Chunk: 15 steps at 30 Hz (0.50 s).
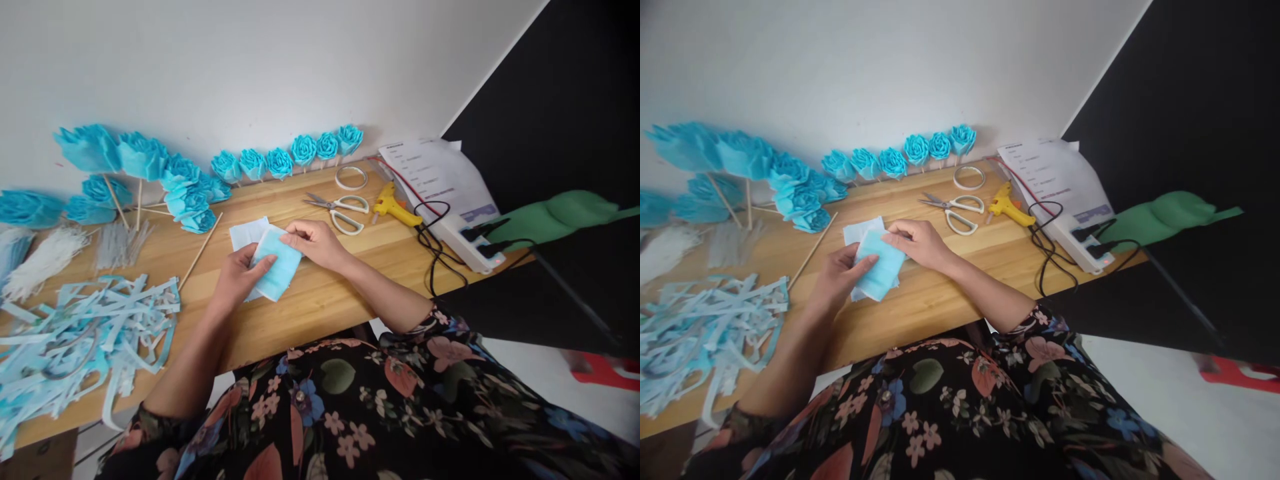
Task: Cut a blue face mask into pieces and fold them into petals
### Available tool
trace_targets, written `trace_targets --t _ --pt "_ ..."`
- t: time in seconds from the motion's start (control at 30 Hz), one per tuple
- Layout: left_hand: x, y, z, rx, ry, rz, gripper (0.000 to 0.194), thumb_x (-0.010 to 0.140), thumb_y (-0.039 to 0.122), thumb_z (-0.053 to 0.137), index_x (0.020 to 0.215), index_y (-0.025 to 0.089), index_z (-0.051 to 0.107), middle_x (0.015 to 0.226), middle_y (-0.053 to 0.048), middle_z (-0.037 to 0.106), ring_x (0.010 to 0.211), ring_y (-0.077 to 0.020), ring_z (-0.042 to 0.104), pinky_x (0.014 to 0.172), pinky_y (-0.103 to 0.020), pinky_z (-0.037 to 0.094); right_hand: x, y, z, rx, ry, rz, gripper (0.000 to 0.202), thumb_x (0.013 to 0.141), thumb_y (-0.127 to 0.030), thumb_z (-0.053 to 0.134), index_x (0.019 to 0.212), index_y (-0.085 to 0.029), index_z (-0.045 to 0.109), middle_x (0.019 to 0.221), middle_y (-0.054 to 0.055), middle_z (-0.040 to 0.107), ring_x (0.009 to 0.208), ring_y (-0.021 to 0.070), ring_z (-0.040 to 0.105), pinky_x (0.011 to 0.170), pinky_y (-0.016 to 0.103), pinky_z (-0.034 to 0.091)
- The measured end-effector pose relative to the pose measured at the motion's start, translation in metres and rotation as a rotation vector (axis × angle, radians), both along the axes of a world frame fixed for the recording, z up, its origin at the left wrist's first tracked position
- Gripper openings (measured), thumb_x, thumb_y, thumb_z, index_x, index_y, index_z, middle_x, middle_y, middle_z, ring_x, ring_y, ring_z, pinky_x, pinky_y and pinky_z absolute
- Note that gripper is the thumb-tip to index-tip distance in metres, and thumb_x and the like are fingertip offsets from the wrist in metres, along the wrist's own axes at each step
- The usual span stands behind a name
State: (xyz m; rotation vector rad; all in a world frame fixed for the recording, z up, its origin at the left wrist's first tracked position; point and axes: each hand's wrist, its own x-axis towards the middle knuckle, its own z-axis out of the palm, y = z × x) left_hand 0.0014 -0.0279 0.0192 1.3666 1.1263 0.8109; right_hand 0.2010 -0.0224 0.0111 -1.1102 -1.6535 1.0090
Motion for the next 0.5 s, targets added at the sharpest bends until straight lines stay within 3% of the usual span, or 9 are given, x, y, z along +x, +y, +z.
trace_targets --t 0.27,0.5 --pt "-0.0001 0.0021 0.0001 -0.018 0.03 0.04 0.041 0.06 0.054 0.082 0.064 0.016 0.065 0.054 0.002 0.054 0.049 -0.0102 0.043 0.045 -0.022 0.033 0.0045 0.0035 0.0002 0.007 0.058 -0.096 0.038 0.087 -0.051 0.062 0.077 -0.015 0.063 0.061 -0.003 0.05 0.058 0.0092 0.04 0.054 0.023 0.029" --pt "-0.0027 0.0035 0.0031 0.042 0.055 0.082 0.031 0.063 0.044 0.082 0.061 0.018 0.064 0.051 0.003 0.051 0.046 -0.0105 0.043 0.045 -0.022 0.034 0.0089 0.0053 0.0049 0.01 0.147 -0.195 0.037 0.086 -0.05 0.063 0.072 -0.016 0.06 0.062 -0.004 0.046 0.058 0.0088 0.037 0.053 0.023 0.029"
